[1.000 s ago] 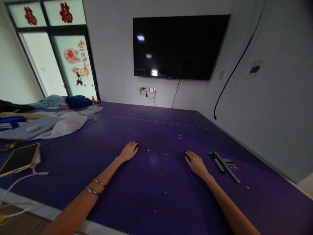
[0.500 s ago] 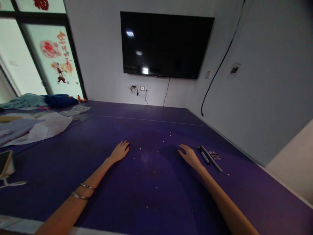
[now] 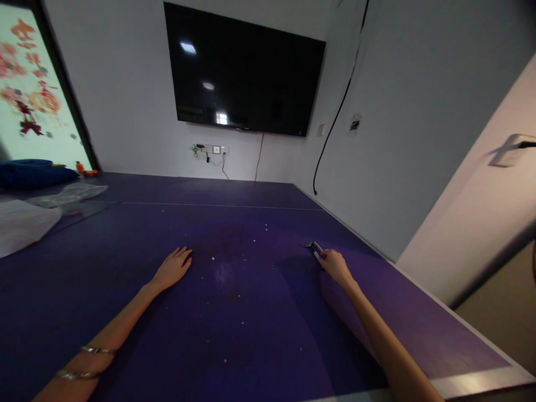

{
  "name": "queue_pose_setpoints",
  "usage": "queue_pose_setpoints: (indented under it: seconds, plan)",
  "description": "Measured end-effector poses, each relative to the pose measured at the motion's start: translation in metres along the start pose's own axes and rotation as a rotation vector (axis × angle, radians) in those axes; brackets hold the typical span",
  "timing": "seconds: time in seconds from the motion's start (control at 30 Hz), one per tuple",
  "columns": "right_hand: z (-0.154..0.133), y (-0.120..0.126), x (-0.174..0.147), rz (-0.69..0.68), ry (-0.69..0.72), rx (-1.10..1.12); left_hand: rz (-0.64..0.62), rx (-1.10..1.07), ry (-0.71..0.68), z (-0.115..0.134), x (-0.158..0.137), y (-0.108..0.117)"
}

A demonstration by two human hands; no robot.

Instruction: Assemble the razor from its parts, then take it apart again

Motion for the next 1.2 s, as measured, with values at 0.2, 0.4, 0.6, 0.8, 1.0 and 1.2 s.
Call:
queue_pose_setpoints:
  seconds: [0.2, 0.4, 0.6, 0.8, 1.0, 1.2]
  plan:
    - [-0.001, -0.006, -0.001, -0.041, -0.023, 0.009, 0.018, -0.014, -0.002, 0.000, -0.001, 0.002]
    - [0.000, -0.008, -0.002, -0.040, -0.055, 0.036, 0.011, -0.012, -0.014, 0.001, -0.001, 0.002]
    - [0.000, -0.008, -0.005, -0.030, -0.077, 0.062, 0.020, -0.055, 0.023, 0.001, -0.001, 0.011]
    - [-0.005, -0.008, -0.010, -0.013, -0.079, 0.106, 0.237, -0.300, 0.032, 0.039, 0.008, 0.063]
    - [-0.047, 0.000, -0.017, 0.072, 0.063, 0.221, 0.123, -0.625, -0.129, 0.150, 0.022, 0.092]
    - [-0.116, 0.007, -0.037, 0.169, 0.261, 0.232, -0.177, -0.960, -0.022, 0.231, 0.038, 0.071]
Point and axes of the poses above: each hand's wrist, its own x-axis towards the middle knuckle, its own y-axis out of the back of the hand, z = x × y, the point moved 7 cm from there along x, towards the middle knuckle, and after that the axes turned 8 degrees about x, right-handed, at the moved point
